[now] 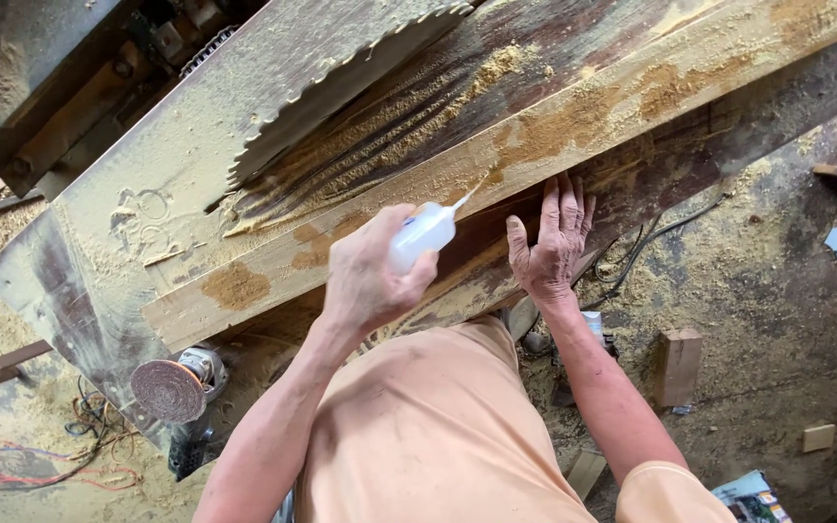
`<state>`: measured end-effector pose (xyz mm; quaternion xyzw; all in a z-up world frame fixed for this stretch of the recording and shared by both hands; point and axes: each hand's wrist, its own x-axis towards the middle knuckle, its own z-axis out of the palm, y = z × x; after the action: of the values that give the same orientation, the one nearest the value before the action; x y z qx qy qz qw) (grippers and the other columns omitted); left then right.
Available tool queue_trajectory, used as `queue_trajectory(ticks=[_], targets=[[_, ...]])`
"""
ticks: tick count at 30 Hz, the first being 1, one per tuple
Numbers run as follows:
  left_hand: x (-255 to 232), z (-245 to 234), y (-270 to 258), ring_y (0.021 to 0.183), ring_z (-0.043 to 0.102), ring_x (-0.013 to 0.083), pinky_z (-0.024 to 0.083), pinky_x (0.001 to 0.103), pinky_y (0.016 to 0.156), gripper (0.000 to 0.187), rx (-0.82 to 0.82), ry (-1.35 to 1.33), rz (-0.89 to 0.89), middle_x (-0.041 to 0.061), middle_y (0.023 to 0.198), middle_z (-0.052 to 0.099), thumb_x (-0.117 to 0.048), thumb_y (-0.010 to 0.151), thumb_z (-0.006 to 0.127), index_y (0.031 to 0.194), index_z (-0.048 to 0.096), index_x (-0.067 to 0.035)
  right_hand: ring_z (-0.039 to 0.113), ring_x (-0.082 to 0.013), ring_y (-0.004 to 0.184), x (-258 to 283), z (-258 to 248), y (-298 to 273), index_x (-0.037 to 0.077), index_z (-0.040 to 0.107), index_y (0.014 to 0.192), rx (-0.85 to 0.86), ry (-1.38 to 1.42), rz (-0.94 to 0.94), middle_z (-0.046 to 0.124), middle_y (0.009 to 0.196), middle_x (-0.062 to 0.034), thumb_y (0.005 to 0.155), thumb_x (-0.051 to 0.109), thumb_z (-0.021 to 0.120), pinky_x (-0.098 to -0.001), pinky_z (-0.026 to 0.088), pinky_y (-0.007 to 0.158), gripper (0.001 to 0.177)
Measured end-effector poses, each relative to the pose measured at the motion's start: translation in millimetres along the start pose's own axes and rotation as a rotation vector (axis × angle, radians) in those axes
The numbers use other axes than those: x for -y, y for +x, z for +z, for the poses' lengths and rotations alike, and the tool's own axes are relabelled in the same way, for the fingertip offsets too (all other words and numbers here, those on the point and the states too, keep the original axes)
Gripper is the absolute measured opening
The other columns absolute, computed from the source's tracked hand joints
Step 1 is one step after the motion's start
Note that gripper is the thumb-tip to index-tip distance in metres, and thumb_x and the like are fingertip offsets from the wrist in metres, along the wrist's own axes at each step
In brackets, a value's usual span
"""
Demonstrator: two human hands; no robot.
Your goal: Applying glue to a wooden plank and then sanding it with a power sander
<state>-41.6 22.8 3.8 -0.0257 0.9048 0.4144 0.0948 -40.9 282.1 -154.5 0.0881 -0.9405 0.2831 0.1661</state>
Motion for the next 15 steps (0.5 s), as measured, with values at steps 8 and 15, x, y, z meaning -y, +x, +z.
queue_trajectory(ticks=[8, 15], targets=[[10.7, -32.4, -41.8, 0.081, 0.076, 0.0389, 0.061, 0.048, 0.069, 0.053, -0.04, 0.059, -0.071, 0.019, 0.091, 0.074, -0.038, 0.077, 0.078, 0.123, 0.069, -0.013, 0.041, -0.0468, 0.142, 3.8, -3.0, 3.8, -0.008, 0.052, 0.146, 0.015, 0.013, -0.002, 0.05, 0.147, -0.0286, 0.101, 0.045, 0.062, -0.0596, 0.02, 0.118, 0.07], [15.0, -50.0, -64.4, 0.078, 0.076, 0.038, 0.062, 0.046, 0.064, 0.051, -0.067, -0.029, -0.161, 0.024, 0.09, 0.074, -0.03, 0.079, 0.077, 0.125, 0.07, -0.009, 0.041, -0.0457, 0.143, 2.8, -4.0, 3.9, -0.006, 0.052, 0.147, 0.023, 0.011, -0.007, 0.051, 0.148, -0.0269, 0.102, 0.046, 0.06, -0.0585, 0.02, 0.119, 0.07]])
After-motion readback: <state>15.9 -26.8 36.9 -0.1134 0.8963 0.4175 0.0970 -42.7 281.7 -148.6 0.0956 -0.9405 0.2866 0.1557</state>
